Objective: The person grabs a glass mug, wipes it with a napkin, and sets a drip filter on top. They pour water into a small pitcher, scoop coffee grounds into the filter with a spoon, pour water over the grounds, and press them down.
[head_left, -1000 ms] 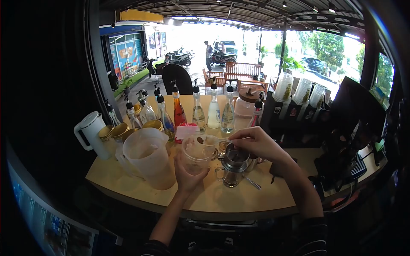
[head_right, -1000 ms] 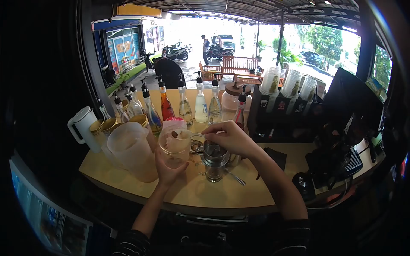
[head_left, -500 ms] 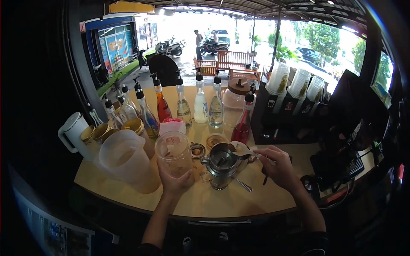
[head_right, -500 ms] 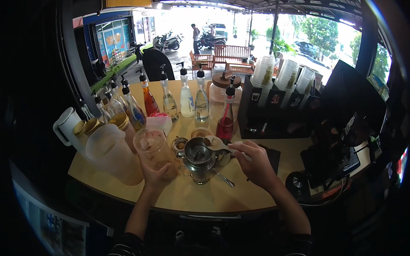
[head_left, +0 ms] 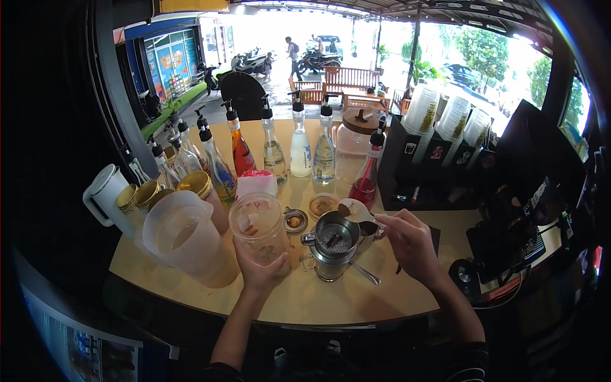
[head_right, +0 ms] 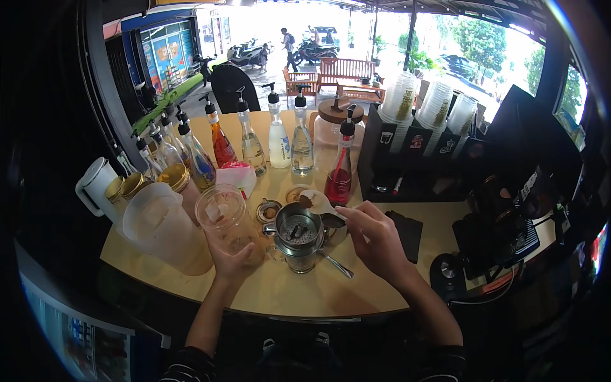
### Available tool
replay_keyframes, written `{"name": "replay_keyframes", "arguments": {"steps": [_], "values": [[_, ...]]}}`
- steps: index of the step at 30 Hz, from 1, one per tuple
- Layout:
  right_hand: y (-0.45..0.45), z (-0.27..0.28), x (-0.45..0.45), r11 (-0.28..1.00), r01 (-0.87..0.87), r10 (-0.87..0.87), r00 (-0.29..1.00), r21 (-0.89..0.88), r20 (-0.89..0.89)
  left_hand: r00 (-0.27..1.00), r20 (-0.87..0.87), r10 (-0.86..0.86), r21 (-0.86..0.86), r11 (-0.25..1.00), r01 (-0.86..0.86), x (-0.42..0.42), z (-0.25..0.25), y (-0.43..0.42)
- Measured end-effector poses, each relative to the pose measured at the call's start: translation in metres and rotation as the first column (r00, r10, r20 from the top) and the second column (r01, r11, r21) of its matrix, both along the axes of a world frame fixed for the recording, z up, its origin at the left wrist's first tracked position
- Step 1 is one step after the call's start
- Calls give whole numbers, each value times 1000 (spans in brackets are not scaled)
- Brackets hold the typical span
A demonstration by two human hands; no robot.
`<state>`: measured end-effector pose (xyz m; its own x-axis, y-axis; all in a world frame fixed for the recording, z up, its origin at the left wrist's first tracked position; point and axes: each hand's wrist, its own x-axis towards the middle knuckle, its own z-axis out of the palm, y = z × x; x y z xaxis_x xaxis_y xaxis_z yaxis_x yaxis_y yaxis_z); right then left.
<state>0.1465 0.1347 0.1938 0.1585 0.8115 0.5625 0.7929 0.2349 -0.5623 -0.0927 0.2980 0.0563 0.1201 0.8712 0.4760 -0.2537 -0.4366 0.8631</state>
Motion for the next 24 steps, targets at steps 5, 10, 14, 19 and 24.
{"name": "replay_keyframes", "arguments": {"steps": [5, 10, 14, 19, 24], "values": [[4, -9, 0, 998, -28, 25, 998, 50, 59, 1000, 20, 4, 10, 1000, -5, 1, -3, 2], [5, -13, 3, 996, -25, 21, 999, 88, 41, 999, 45, -19, -61, 998, 22, 1, 1, -2], [-1, -11, 3, 996, -9, 6, 999, 94, 32, 1000, -2, 22, 69, 997, -22, 0, 0, 2], [-14, -13, 0, 997, 36, -39, 999, 72, 31, 994, -76, 75, 137, 988, -64, -2, 5, -1], [-23, -19, -3, 992, 68, -75, 995, 110, 62, 998, -42, 55, 142, 989, -49, -1, 0, 2]]}}
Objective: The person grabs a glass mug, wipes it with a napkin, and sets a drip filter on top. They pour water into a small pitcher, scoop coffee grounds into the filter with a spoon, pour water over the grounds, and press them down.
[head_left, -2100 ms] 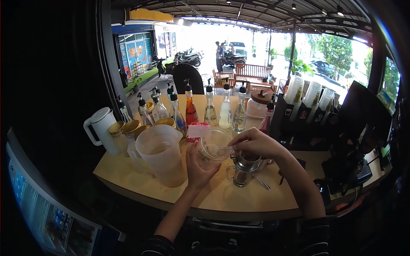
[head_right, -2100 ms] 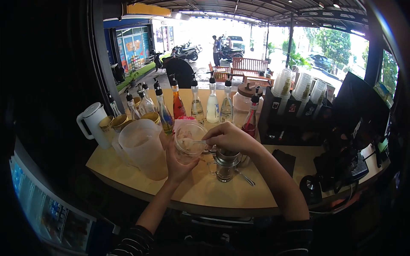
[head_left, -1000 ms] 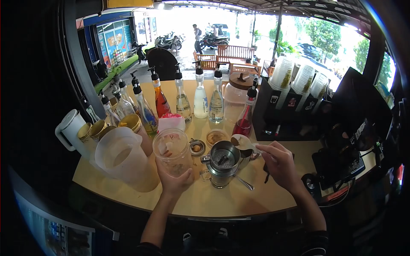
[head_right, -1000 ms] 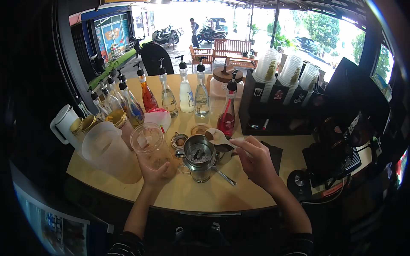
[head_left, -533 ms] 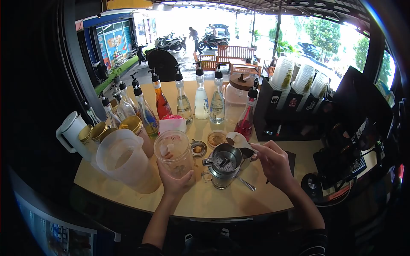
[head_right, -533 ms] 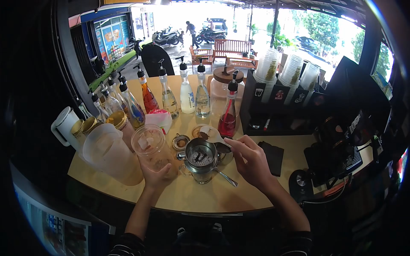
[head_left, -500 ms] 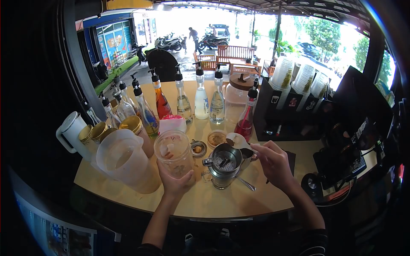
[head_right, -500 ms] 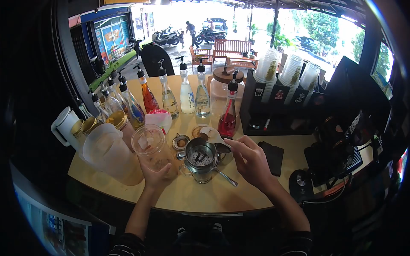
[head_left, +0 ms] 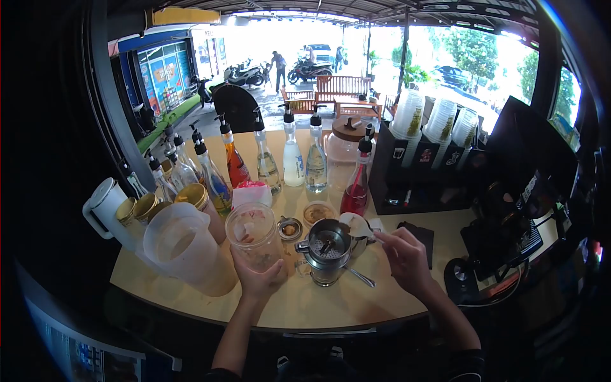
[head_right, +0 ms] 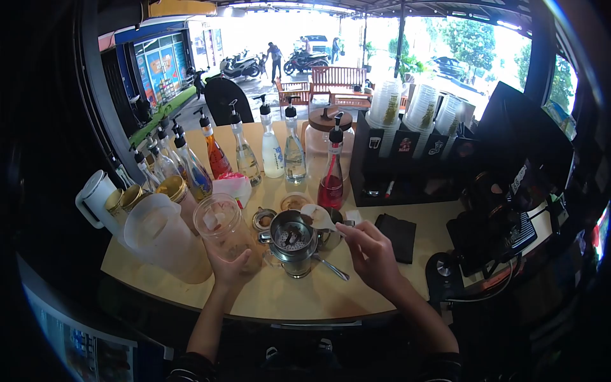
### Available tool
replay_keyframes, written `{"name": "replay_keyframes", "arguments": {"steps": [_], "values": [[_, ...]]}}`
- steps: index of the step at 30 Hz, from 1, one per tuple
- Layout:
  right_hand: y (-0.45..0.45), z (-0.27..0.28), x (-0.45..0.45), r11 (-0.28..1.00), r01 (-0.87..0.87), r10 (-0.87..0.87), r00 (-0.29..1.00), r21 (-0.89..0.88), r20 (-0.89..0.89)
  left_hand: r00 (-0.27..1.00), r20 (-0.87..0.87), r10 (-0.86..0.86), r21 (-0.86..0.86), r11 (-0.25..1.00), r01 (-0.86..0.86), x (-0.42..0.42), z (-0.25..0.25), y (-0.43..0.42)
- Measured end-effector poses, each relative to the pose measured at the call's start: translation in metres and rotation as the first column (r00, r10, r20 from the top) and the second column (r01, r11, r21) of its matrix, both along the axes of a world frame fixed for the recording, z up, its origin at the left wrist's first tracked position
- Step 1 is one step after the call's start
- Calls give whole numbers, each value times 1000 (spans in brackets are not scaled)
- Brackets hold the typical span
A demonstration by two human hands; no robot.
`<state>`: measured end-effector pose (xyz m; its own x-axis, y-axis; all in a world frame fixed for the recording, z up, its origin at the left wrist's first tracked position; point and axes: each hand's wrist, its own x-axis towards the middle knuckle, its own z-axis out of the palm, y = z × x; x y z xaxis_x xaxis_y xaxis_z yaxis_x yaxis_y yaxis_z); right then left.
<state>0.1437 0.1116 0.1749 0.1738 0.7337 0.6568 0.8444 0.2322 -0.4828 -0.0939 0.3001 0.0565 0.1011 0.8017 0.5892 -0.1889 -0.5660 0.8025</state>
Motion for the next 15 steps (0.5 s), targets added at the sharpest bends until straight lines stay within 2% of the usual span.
{"name": "replay_keyframes", "arguments": {"steps": [4, 7, 9, 10, 12, 15], "values": [[-5, -5, -4, 1000, -6, 6, 1000, 4, -21, 997, 63, -52, -39, 998, 54, 3, 5, -4], [-9, -11, -9, 999, -27, 26, 998, -22, -55, 998, 42, -49, -49, 998, 51, 2, 5, -5], [-11, -13, -14, 999, -35, 37, 995, 22, -88, 999, 24, -28, -41, 999, 29, 2, 10, -8], [-11, -17, -13, 997, -73, 74, 997, 22, -35, 999, 24, -28, -41, 999, 29, 1, 10, -8], [-11, -20, -17, 997, -76, 76, 997, 10, -26, 1000, 1, -9, 30, 1000, 9, 1, 9, -6], [-9, -23, -15, 997, -81, 81, 997, -2, -7, 999, -33, -9, 42, 999, 10, -1, 1, 0]]}}
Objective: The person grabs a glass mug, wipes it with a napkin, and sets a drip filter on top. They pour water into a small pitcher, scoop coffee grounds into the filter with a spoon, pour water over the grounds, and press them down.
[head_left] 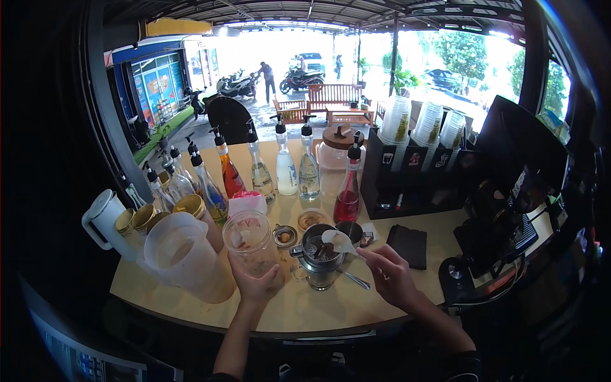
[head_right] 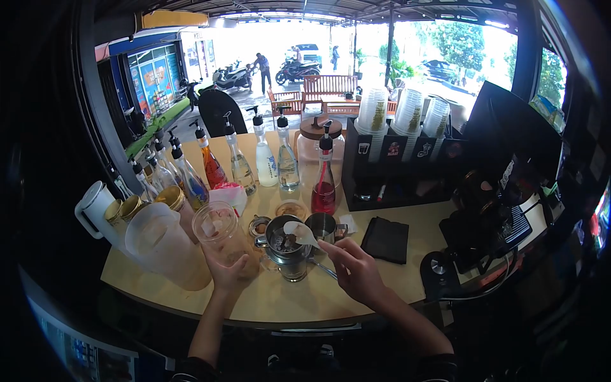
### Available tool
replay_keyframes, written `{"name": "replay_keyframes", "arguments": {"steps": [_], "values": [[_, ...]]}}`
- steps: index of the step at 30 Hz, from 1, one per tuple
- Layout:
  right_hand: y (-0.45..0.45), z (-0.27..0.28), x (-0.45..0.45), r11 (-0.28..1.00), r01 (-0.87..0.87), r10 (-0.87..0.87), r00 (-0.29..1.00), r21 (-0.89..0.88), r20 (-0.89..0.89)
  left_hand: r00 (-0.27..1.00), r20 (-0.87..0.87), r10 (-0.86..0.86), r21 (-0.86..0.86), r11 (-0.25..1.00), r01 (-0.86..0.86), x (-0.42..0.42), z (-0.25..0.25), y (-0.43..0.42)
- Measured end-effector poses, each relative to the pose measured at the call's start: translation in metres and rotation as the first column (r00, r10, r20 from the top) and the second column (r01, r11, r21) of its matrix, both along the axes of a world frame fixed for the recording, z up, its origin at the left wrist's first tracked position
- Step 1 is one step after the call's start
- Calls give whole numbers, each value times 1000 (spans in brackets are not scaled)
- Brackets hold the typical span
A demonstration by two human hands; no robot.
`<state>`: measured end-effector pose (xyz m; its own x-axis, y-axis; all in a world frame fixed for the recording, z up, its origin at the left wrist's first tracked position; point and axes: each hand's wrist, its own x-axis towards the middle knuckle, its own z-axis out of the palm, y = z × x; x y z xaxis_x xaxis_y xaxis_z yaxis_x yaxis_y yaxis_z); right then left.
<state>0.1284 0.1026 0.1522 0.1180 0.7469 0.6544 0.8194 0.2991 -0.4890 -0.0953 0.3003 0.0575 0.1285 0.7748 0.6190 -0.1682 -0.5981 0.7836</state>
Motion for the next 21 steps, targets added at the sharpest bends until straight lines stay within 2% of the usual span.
{"name": "replay_keyframes", "arguments": {"steps": [10, 16, 18, 21], "values": [[10, 7, 8, 994, 83, -87, 995, 70, 57, 999, -5, 47, -25, 999, -47, 0, 6, -6], [18, 11, 4, 993, 106, -115, 981, 60, 157, 1000, 25, 11, -80, 997, -9, 2, 8, -9], [19, 10, 2, 990, 107, -119, 981, 87, 151, 992, 111, -65, -109, 991, 77, 3, 7, -7], [22, 11, 0, 989, 116, -131, 975, 91, 181, 994, 99, -44, -153, 986, 59, 3, 8, -10]]}}
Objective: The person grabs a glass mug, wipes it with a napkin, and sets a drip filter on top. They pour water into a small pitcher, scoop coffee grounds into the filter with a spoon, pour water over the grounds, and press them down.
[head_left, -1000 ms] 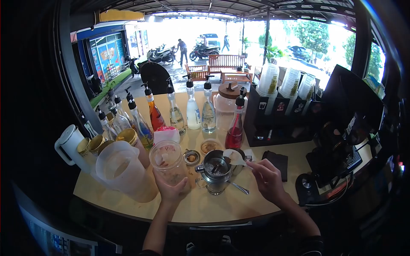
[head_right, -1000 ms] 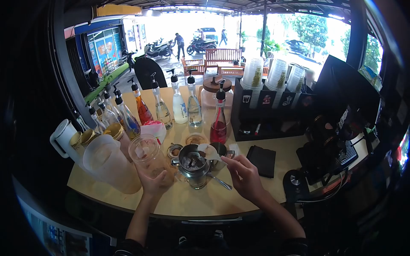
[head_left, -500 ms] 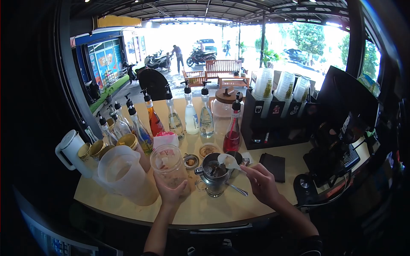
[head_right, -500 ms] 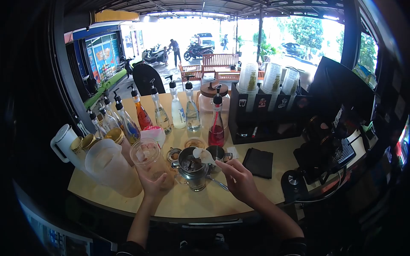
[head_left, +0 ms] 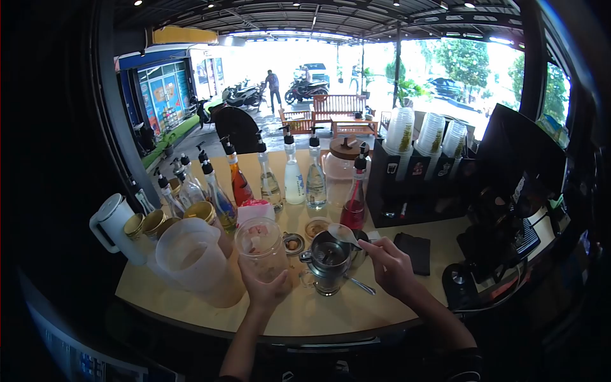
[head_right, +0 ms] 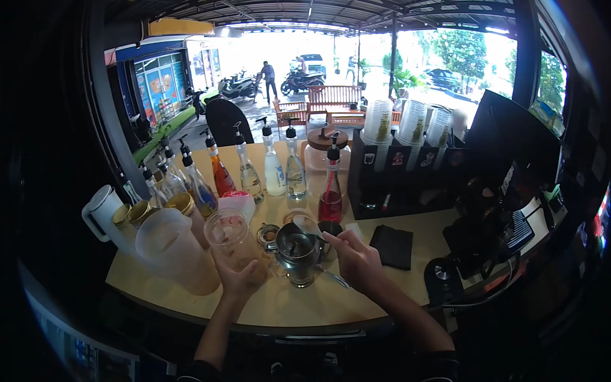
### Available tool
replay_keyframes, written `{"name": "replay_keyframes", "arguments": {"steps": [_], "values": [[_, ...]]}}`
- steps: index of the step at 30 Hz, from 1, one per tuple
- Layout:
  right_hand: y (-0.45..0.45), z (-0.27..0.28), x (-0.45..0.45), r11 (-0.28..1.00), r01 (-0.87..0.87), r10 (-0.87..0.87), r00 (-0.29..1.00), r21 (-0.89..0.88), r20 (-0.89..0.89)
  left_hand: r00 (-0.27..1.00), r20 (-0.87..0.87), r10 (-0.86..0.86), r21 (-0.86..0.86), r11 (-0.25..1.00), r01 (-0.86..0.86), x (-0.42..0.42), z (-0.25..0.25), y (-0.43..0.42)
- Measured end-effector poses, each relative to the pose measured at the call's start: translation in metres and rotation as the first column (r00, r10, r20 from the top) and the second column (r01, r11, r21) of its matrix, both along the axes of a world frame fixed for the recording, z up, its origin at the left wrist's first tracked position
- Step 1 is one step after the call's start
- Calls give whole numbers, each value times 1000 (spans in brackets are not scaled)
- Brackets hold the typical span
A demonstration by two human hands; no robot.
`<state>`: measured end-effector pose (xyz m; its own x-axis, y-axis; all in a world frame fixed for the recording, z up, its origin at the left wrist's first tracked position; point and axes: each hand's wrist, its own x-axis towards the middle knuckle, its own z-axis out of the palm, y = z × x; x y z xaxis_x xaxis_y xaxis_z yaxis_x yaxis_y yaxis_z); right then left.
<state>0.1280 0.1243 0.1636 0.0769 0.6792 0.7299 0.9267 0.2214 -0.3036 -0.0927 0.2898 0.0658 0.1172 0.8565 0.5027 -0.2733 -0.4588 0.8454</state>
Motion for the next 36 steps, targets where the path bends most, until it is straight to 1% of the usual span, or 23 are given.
{"name": "replay_keyframes", "arguments": {"steps": [4, 7, 9, 10, 12, 13, 15, 16, 18, 19, 21, 22, 24, 25, 26, 27, 28, 29, 31, 32, 33, 35, 36], "values": [[8, 22, -12, 999, -13, 11, 998, 30, 66, 999, 8, 37, 3, 999, -37, 0, -8, 1], [26, 53, -32, 995, -59, 51, 994, 76, 101, 994, -68, 90, 26, 996, -88, -3, -9, 3], [40, 75, -50, 982, -170, 128, 923, 87, 362, 993, -92, 75, -18, 997, -77, -4, -15, 6], [51, 81, -59, 982, -166, 124, 926, 87, 358, 993, -96, 70, -18, 997, -72, -6, -14, 5], [75, 88, -79, 983, -174, 175, 808, -55, 562, 986, -149, 73, 27, 997, -70, -11, -7, 4], [89, 89, -87, 983, -173, 174, 810, -55, 561, 986, -151, 72, 27, 997, -69, -14, -1, 2], [111, 89, -99, 975, -171, 221, 665, -143, 713, 954, -262, 143, 110, 987, -118, -18, 13, 1], [116, 89, -101, 975, -165, 219, 668, -146, 711, 955, -265, 136, 106, 988, -112, -19, 15, 6], [118, 89, -100, 941, -337, 265, 774, 20, 575, 966, -254, 55, 65, 997, -40, -20, 14, 19], [111, 90, -95, 945, -327, 259, 776, 15, 575, 967, -252, 44, 60, 998, -29, -20, 14, 20], [89, 95, -76, 930, -358, 307, 878, 79, 366, 999, -44, -9, -99, 995, 5, -11, 15, 21], [79, 87, -59, 936, -339, 304, 914, 95, 268, 999, -38, -24, -106, 994, 20, -10, 14, 18], [55, 67, -23, 976, -194, 186, 979, 95, 85, 926, -233, 296, 187, 948, -257, -16, 12, 0], [49, 46, 0, 976, -178, 188, 980, 126, -71, 839, -282, 465, 348, 865, -362, -16, 8, -10], [49, 19, 25, 974, -163, 196, 955, 156, -223, 851, -243, 465, 360, 858, -366, -16, -3, -22], [47, -9, 46, 992, -62, 88, 959, 106, -269, 850, -238, 470, 357, 856, -373, -9, -3, -26], [48, -38, 62, 998, 36, -19, 949, 48, -314, 916, -229, 330, 385, 895, -226, -3, -5, -30], [53, -63, 71, 999, 26, -12, 948, 39, -319, 955, -213, 205, 375, 920, -114, 6, -4, -32], [57, -108, 84, 994, -25, -43, 792, -103, -609, 986, -164, -2, 353, 934, 61, 27, 11, -32], [58, -117, 84, 995, -44, -16, 805, -86, -593, 989, -128, -77, 353, 928, 118, 38, 24, -28], [59, -127, 86, 994, -61, -4, 802, -90, -598, 989, -134, -60, 348, 932, 104, 44, 28, -22], [63, -140, 88, 982, -188, 101, 639, -27, -763, 926, -237, -294, 315, 878, 360, 54, 32, -8], [63, -146, 89, 979, -205, 121, 634, -16, -764, 890, -250, -383, 142, 894, 425, 53, 32, -8]]}}
